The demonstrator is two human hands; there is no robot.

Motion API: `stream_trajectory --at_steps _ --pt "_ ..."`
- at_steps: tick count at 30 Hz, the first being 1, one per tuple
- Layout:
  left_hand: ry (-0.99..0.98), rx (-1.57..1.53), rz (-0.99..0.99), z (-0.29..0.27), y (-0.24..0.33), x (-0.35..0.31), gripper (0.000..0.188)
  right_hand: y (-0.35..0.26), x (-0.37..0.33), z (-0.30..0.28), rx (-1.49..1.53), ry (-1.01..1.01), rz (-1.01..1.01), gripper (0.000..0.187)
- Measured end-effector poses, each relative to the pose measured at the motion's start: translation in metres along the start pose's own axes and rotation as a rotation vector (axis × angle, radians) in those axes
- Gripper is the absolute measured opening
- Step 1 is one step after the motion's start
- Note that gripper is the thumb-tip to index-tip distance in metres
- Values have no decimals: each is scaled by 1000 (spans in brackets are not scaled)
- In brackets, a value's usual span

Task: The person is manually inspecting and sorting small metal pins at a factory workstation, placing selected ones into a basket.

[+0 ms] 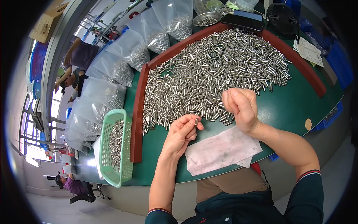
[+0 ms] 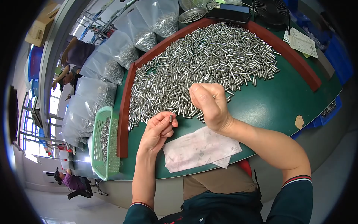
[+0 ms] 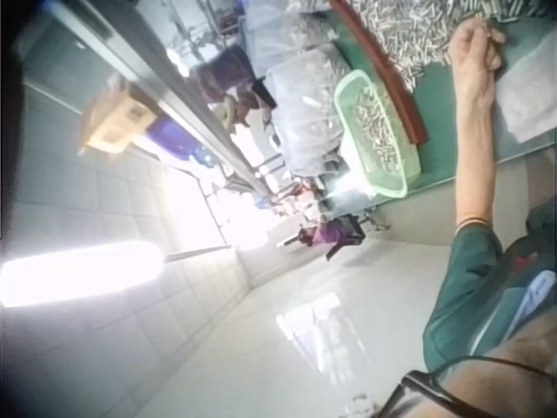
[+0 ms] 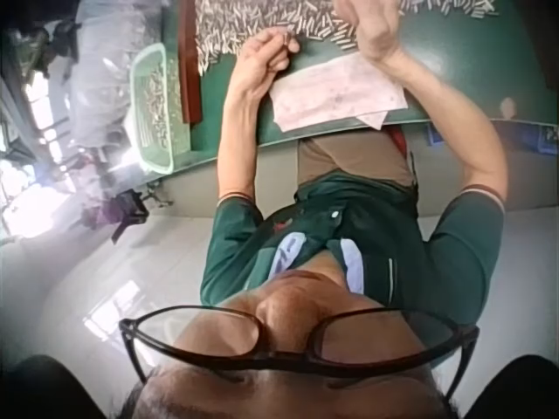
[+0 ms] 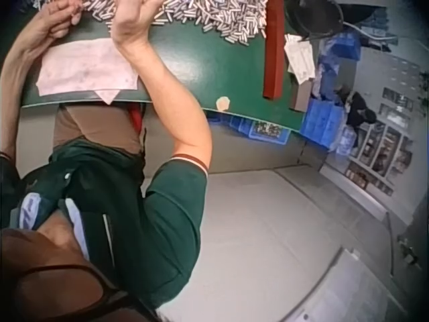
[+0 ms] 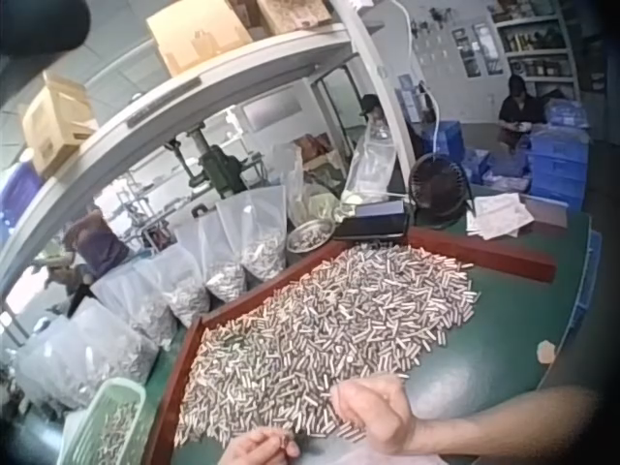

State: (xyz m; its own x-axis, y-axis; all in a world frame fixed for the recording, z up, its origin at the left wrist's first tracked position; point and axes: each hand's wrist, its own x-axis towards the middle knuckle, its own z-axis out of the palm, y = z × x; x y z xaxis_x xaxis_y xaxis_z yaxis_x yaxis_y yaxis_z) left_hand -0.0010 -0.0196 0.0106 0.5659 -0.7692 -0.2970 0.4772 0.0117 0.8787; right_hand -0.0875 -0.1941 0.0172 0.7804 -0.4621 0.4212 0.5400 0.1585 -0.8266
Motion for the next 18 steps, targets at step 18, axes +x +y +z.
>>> stream_trajectory --at_steps 18 --pt "-33 353 8 14 4 -7 14 -1 0 3 187 19 117 39"
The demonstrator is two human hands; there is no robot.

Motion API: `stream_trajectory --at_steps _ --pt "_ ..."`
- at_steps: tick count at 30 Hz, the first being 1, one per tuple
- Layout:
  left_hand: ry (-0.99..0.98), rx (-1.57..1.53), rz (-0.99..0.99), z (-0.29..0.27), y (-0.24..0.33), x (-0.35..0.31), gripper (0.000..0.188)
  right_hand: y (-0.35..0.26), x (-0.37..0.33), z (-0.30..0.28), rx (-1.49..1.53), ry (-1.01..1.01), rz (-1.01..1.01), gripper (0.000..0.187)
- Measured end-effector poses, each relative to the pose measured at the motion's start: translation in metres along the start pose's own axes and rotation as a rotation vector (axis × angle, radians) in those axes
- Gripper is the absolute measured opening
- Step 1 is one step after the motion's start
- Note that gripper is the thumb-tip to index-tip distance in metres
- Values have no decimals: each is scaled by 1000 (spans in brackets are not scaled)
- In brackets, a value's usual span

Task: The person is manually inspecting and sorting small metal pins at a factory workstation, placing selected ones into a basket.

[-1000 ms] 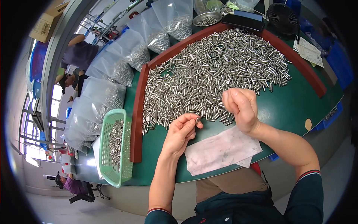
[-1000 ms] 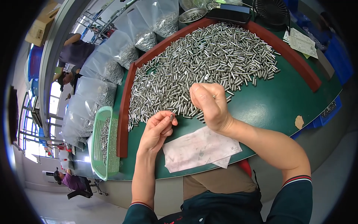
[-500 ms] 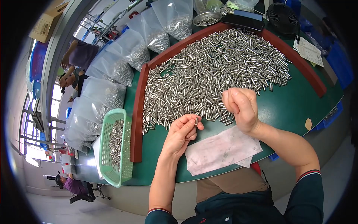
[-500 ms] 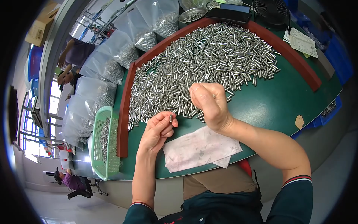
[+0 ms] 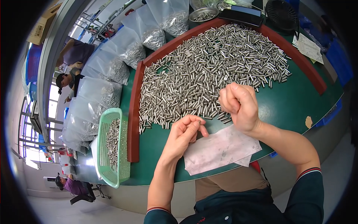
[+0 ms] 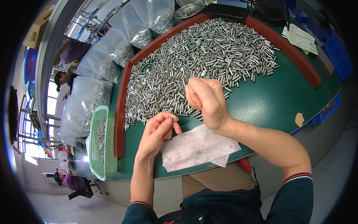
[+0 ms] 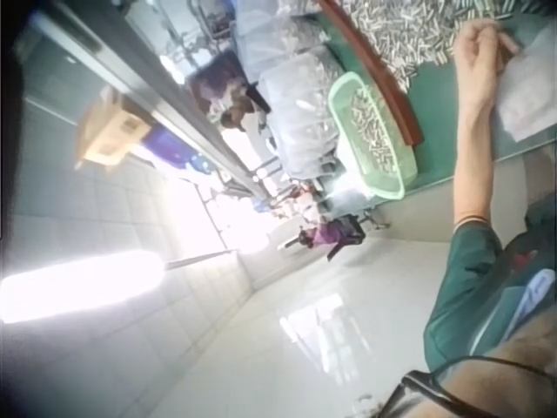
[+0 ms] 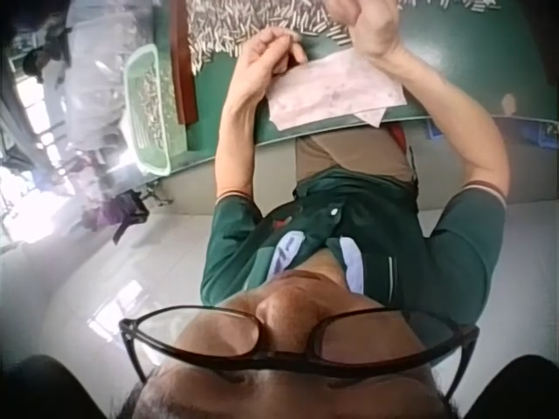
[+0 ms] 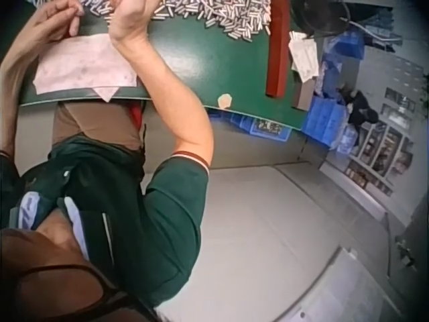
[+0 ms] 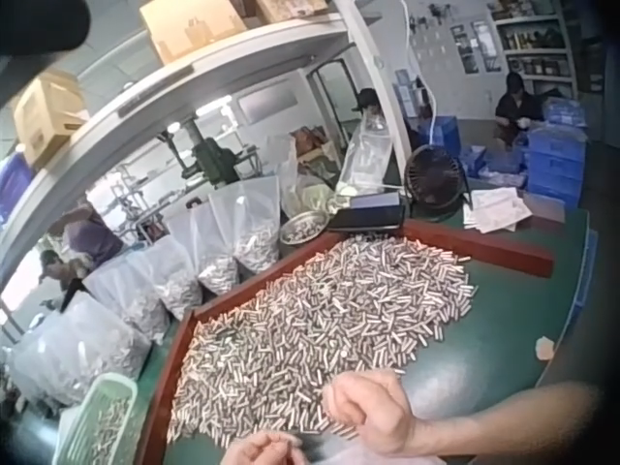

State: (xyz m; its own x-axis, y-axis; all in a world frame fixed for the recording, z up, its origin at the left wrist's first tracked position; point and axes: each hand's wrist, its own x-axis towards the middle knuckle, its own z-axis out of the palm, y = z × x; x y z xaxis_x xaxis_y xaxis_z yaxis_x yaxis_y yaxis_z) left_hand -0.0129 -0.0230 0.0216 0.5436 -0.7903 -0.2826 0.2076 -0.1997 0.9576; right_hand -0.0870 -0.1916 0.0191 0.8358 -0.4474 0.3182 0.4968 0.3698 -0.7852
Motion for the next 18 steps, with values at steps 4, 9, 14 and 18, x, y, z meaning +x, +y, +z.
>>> stream_trajectory --at_steps 4,9,14,18 --pt "20 -403 -24 0 -3 6 15 1 1 -3 42 18 27 39" --pt "283 210 138 12 -7 8 15 1 0 1 29 19 31 39" --pt "481 1043 485 32 -15 21 29 3 1 1 23 14 44 40" --pt "495 1192 436 32 -14 21 27 3 1 -2 6 24 33 40"
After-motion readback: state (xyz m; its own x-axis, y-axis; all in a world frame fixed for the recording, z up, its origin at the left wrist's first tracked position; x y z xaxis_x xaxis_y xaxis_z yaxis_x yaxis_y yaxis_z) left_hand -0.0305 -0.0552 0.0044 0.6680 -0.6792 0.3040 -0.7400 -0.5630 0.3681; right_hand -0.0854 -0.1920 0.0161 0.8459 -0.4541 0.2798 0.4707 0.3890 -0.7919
